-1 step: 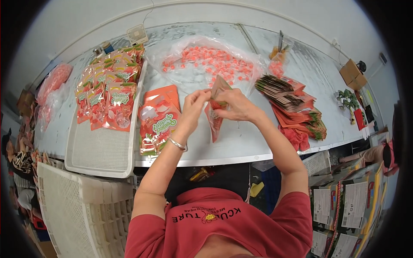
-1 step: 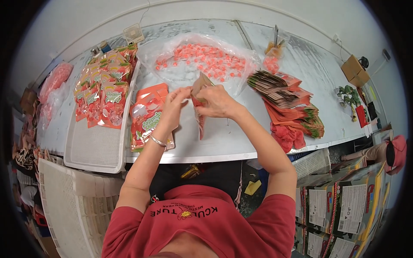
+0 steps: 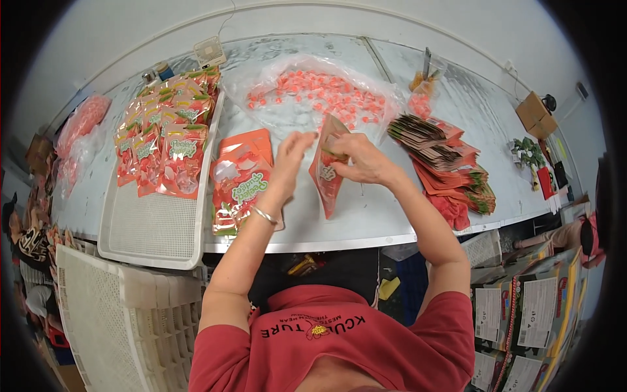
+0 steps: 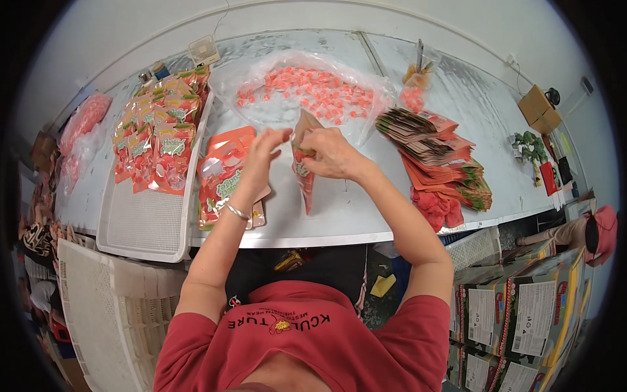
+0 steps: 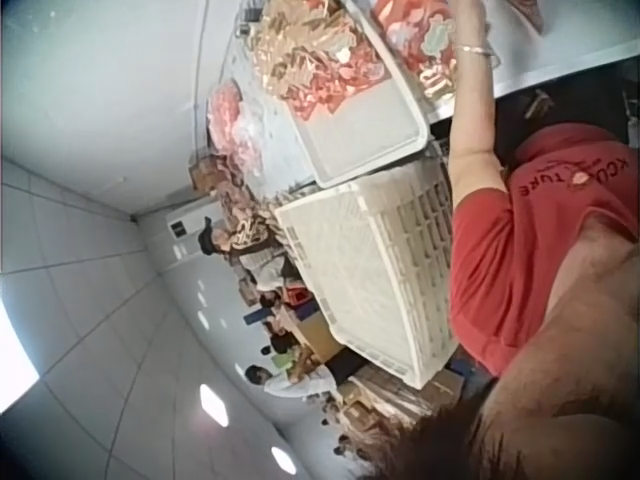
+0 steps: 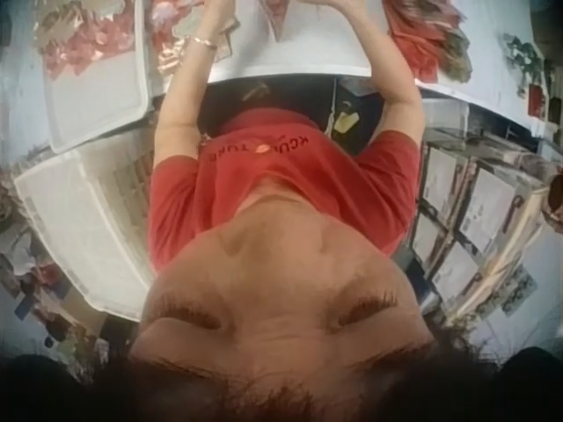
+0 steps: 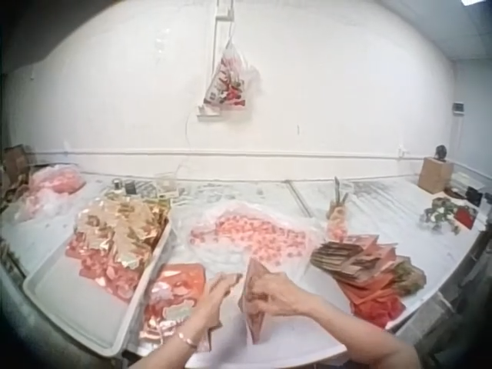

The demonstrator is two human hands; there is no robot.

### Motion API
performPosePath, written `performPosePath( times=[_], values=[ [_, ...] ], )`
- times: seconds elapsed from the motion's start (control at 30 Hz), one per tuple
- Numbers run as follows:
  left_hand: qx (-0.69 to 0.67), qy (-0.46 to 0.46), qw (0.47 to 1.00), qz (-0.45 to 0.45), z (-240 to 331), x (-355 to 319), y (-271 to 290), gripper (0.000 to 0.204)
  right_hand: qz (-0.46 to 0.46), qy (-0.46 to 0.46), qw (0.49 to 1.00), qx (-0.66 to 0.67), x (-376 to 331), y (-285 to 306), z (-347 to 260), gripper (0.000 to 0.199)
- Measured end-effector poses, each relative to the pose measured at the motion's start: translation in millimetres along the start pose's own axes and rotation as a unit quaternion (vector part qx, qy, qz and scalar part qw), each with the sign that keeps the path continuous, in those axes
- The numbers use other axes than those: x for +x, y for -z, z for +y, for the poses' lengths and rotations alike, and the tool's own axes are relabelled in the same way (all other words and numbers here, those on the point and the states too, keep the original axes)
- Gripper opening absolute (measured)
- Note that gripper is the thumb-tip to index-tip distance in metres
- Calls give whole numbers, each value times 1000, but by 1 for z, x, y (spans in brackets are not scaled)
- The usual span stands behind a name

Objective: Bagging individual gummy candies into retail packaging.

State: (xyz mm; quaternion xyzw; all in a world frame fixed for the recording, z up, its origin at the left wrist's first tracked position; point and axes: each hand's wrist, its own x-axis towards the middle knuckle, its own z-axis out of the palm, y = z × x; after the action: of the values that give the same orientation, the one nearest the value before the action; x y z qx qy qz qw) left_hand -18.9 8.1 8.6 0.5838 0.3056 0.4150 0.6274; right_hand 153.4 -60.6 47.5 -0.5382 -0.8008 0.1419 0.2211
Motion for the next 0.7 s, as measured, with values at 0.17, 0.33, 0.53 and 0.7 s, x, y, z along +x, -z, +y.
performPosePath(
  times=[0.17, 0.33, 0.53, 0.7],
  values=[
    [5, -66, 992, -107, 7, 30, 16, 34, 45, 165, 985, -30, -10, 24, -33, 24],
    [28, -39, 980, -193, 11, 8, -4, 39, -122, 5, 992, -31, -25, 54, -41, 23],
    [67, -13, 992, -105, 25, -18, -10, 42, -41, 131, 990, 26, -28, 44, -39, 24],
    [-14, -57, 985, -161, 30, -26, 25, 39, 195, 111, 974, -33, -34, 31, -44, 18]
  ],
)
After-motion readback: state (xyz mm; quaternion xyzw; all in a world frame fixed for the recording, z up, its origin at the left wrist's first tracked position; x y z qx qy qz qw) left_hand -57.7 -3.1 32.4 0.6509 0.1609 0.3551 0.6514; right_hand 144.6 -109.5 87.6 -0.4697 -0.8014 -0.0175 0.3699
